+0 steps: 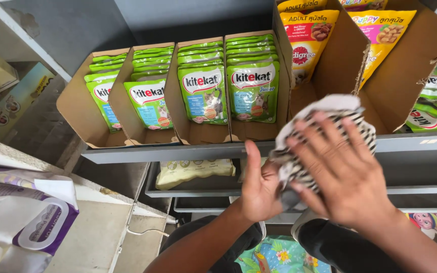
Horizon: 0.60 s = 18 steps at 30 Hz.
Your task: Wiping down cat food pouches with a cloth and organizing them on a shelf.
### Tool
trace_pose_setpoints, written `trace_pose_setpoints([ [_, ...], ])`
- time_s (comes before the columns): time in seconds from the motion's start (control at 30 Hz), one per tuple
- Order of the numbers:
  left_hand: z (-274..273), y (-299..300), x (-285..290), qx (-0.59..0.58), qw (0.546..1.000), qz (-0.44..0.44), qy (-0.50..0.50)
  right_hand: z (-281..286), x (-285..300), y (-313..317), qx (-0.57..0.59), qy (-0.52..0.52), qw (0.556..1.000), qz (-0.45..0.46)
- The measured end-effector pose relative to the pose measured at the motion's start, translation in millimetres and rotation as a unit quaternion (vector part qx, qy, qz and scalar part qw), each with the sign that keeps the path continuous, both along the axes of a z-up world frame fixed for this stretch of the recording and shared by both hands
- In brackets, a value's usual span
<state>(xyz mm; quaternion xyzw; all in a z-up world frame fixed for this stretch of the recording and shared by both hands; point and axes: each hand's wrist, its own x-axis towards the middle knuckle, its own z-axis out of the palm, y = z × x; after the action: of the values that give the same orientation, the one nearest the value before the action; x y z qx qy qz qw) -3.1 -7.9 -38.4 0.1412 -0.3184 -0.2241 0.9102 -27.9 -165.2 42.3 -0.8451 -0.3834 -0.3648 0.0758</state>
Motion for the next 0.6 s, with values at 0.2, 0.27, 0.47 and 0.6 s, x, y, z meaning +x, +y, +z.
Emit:
trace_pose_setpoints([
  [0.2, 8.8, -0.5, -6.4, 0.009, 0.999, 0.048, 0.011, -9.2, -1.2, 3.1, 0.07, 0.01, 0.997, -0.029],
  [0.27, -1.4, 1.6, -5.2, 0.041, 0.996, 0.056, 0.051, -5.6, -0.9, 1.2, 0.002, 0.001, 1.0, 0.009],
  [0.47, 43.4, -3.1, -21.8, 0.09, 0.992, 0.079, -0.042, 4.5, 2.9, 6.3, 0.236, 0.035, 0.971, 0.014],
  [0.6, 79.7, 3.6, -35.9, 0.133, 0.933, 0.312, -0.118, 0.5, -2.9, 3.3, 0.349, 0.171, 0.921, 0.016],
])
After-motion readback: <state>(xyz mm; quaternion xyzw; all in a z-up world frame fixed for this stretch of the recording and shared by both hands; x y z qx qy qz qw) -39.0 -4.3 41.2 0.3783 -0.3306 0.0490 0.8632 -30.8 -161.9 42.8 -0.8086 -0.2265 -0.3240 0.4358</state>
